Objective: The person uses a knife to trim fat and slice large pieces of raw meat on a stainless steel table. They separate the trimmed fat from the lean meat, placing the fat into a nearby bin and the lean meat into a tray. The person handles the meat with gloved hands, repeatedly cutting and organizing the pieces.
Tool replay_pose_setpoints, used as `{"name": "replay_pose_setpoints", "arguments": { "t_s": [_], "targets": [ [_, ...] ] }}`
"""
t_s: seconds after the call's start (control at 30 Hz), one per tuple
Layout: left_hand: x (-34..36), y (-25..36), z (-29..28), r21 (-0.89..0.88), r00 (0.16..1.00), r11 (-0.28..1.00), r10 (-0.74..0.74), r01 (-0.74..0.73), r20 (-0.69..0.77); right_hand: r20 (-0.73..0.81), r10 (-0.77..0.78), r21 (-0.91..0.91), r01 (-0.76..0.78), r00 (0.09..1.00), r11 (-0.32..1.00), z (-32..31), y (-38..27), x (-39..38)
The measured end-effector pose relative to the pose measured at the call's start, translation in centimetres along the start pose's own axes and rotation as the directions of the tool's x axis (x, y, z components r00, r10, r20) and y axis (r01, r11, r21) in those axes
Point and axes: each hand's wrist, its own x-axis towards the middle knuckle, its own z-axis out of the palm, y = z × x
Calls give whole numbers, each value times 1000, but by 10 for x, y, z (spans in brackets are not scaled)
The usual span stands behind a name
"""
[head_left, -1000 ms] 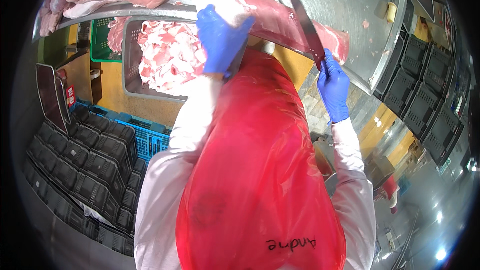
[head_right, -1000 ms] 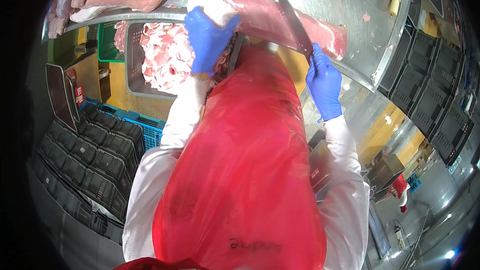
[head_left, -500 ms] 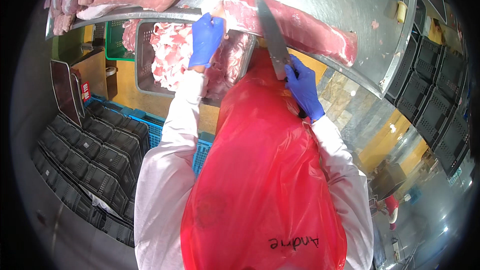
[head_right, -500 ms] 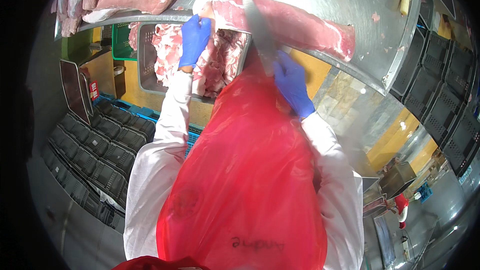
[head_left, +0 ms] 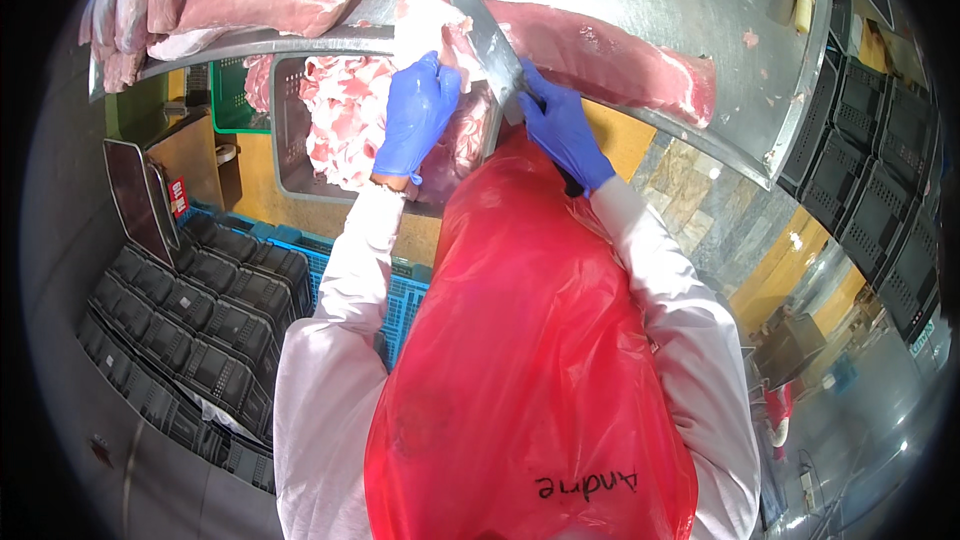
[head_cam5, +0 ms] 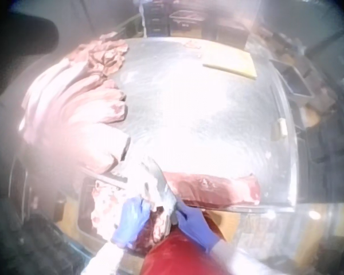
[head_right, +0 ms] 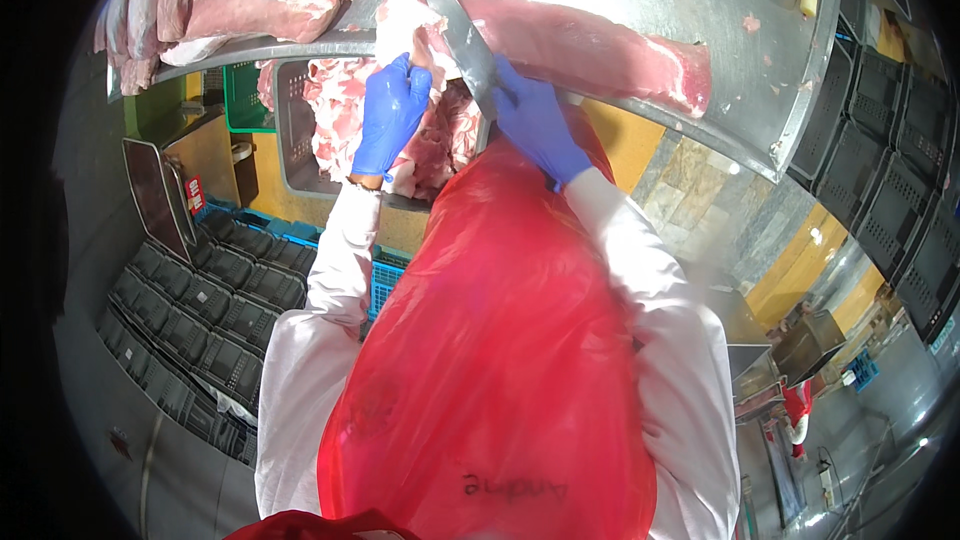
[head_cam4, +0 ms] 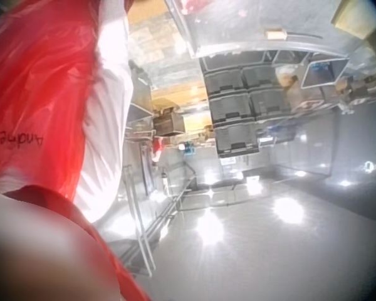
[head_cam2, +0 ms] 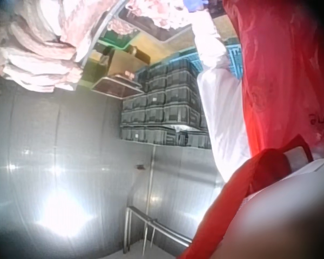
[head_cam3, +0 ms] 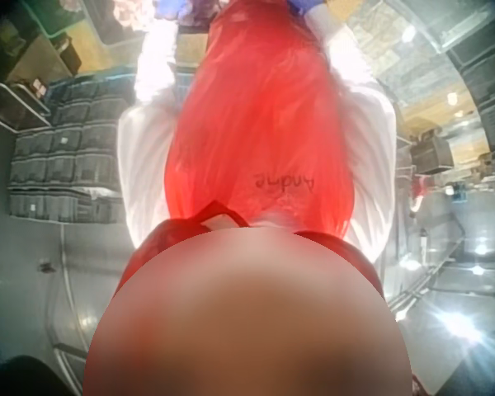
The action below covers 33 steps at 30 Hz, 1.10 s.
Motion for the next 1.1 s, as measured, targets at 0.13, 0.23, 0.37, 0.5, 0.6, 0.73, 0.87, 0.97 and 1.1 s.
{"name": "replay_pose_setpoints", "arguments": {
  "t_s": [0.13,0.23,0.37,0.5,0.6,0.73,0.87,0.97,1.1],
  "targets": [
    [7,-4,-9,78,998,997,-15,9,65,1,-60,-116,59,998,992,2,8,-18],
    [13,2,-11,132,993,991,-3,-13,115,-42,-226,-115,220,973,969,8,24,-22],
    [19,10,-12,180,994,980,68,-83,87,-16,-51,-95,50,999,994,29,-15,15],
    [26,3,-21,142,985,987,49,-73,166,37,28,-75,-25,999,997,22,-12,-11],
    [25,8,-18,159,981,977,115,-140,158,-7,-145,-60,144,989,988,33,-11,-3],
    [33,15,-25,257,961,935,199,-245,193,9,-94,-213,93,996,973,61,-16,37],
    [44,10,-52,251,953,937,184,-244,240,-22,-182,-195,174,983,965,62,-15,-4],
    [44,4,-51,250,945,925,228,-285,235,-51,-188,-209,173,981,962,76,-21,5],
    [48,13,-80,91,975,992,60,-81,212,-43,-144,-133,137,989,981,78,-20,13]
  ]
}}
